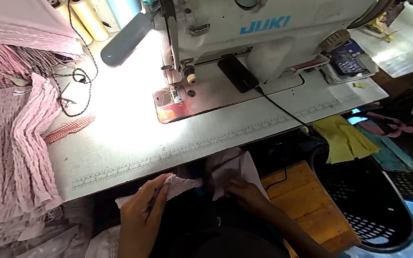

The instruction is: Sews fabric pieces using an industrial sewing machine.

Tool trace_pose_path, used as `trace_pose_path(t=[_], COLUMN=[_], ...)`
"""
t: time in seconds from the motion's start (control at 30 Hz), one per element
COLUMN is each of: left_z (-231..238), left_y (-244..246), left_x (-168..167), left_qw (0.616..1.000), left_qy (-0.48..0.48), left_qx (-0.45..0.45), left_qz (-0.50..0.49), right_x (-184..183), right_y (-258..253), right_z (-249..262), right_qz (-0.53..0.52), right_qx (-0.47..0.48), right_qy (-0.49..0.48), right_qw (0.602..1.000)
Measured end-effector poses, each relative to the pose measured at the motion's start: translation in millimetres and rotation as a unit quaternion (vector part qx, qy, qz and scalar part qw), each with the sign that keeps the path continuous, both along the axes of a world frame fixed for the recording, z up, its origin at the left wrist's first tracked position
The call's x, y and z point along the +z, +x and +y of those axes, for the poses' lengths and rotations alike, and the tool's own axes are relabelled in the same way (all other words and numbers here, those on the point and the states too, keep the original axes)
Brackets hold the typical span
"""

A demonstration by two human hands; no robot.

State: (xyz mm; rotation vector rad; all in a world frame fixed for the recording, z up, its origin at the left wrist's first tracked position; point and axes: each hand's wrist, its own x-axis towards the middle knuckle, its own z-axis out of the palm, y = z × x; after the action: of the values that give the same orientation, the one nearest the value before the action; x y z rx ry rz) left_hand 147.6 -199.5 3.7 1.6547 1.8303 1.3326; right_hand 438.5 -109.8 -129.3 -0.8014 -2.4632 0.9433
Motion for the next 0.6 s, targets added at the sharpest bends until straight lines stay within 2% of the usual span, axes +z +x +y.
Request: trace_pose_path(t=[0.1,0.17,0.27,0.33,0.47,0.6], left_z=[2,6,12,14,15,16], left_y=[-1,0,5,10,19,18], left_x=[4,9,20,25,34,33], left_qw=[0.999,0.998,0.995,0.99,0.977,0.98], left_qy=[-0.016,-0.025,-0.022,-0.017,-0.016,0.005], left_qx=[0.032,0.054,0.054,0.035,0.002,-0.008], left_qz=[-0.006,-0.026,-0.083,-0.134,-0.211,-0.197], right_x=[38,74,123,143,142,138], right_y=[-18,-32,-58,-77,-112,-124], right_z=[5,10,14,13,14,13], right_qz=[0.088,0.166,0.284,0.322,0.316,0.331], right_qx=[-0.031,0.021,0.139,0.159,0.038,-0.027], right_qy=[-0.065,-0.112,-0.175,-0.18,-0.149,-0.173], right_qw=[0.994,0.979,0.932,0.916,0.936,0.927])
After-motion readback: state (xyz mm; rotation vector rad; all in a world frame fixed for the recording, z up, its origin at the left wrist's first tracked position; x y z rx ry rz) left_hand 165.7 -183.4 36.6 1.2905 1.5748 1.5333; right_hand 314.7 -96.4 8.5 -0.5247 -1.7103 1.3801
